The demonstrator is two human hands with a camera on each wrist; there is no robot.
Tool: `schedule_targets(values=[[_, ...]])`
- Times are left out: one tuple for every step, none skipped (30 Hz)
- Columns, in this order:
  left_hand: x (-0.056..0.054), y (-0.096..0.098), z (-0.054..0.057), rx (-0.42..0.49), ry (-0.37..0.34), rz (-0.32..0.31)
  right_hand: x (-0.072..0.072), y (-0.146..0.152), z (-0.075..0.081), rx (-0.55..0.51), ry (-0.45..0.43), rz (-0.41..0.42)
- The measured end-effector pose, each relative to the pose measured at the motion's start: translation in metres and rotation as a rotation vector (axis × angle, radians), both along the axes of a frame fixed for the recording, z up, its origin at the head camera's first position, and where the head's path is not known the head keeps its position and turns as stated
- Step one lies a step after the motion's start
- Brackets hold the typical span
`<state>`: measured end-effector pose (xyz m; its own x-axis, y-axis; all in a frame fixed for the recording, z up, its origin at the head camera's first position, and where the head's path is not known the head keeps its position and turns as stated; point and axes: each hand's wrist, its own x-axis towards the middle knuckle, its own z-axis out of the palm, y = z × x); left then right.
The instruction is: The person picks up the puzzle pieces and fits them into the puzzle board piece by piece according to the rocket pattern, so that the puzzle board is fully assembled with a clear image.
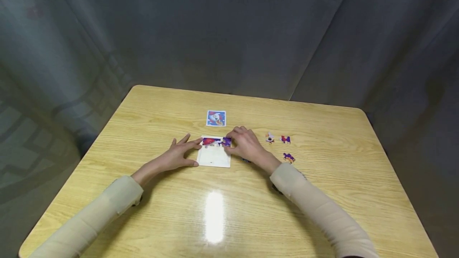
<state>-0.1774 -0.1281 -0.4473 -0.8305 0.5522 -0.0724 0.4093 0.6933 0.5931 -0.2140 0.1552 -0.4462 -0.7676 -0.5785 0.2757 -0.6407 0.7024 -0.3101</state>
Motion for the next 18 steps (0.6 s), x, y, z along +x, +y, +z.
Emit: schedule_targets(values=[[0.0001,0.0000,0.0000,0.000,0.001,0.000,-0.0001,-0.0005,-0.0008,0.001,0.004,0.003],[0.0001,0.0001,0.0001,0.001,0.001,0.000,-0.0003,-0.0009,-0.0013,0.002,0.007,0.006],[0.0002,0.0002,0.0001,0.003,0.000,0.000,-0.0005,-0.0015,-0.0018,0.003,0.007,0.006],[0.0003,0.0002,0.0002,0.004,0.001,0.000,-0.0005,-0.0018,-0.0020,0.005,0.009,0.006],[0.0003,0.0003,0.0002,0.006,0.001,-0.001,-0.0006,-0.0022,-0.0024,0.009,0.012,0.006],[0.0004,0.0003,0.0004,0.007,0.000,-0.001,-0.0007,-0.0024,-0.0025,0.013,0.013,0.005],[0.0005,0.0003,0.0005,0.009,0.000,-0.001,-0.0009,-0.0026,-0.0029,0.016,0.015,0.005],[0.0005,0.0003,0.0006,0.009,-0.001,-0.001,-0.0009,-0.0029,-0.0026,0.019,0.013,0.005],[0.0005,0.0003,0.0007,0.009,-0.002,-0.002,-0.0010,-0.0031,-0.0025,0.023,0.012,0.004],[0.0005,0.0004,0.0009,0.010,-0.002,-0.003,-0.0012,-0.0032,-0.0025,0.027,0.011,0.003],[0.0005,0.0004,0.0011,0.009,-0.002,-0.003,-0.0015,-0.0033,-0.0028,0.031,0.011,0.002],[0.0005,0.0005,0.0012,0.008,-0.003,-0.003,-0.0018,-0.0034,-0.0027,0.032,0.009,0.002],[0.0006,0.0005,0.0015,0.008,-0.003,-0.004,-0.0020,-0.0036,-0.0030,0.034,0.008,0.002],[0.0007,0.0005,0.0017,0.007,-0.002,-0.004,-0.0021,-0.0038,-0.0029,0.036,0.007,0.001],[0.0007,0.0006,0.0020,0.007,-0.004,-0.004,-0.0023,-0.0040,-0.0030,0.038,0.005,0.001],[0.0009,0.0005,0.0023,0.008,-0.003,-0.004,-0.0023,-0.0043,-0.0031,0.039,0.004,0.002],[0.0010,0.0005,0.0025,0.008,-0.003,-0.004,-0.0023,-0.0046,-0.0030,0.038,0.003,0.003],[0.0012,0.0004,0.0027,0.008,-0.004,-0.004,-0.0022,-0.0050,-0.0028,0.038,0.001,0.005]])
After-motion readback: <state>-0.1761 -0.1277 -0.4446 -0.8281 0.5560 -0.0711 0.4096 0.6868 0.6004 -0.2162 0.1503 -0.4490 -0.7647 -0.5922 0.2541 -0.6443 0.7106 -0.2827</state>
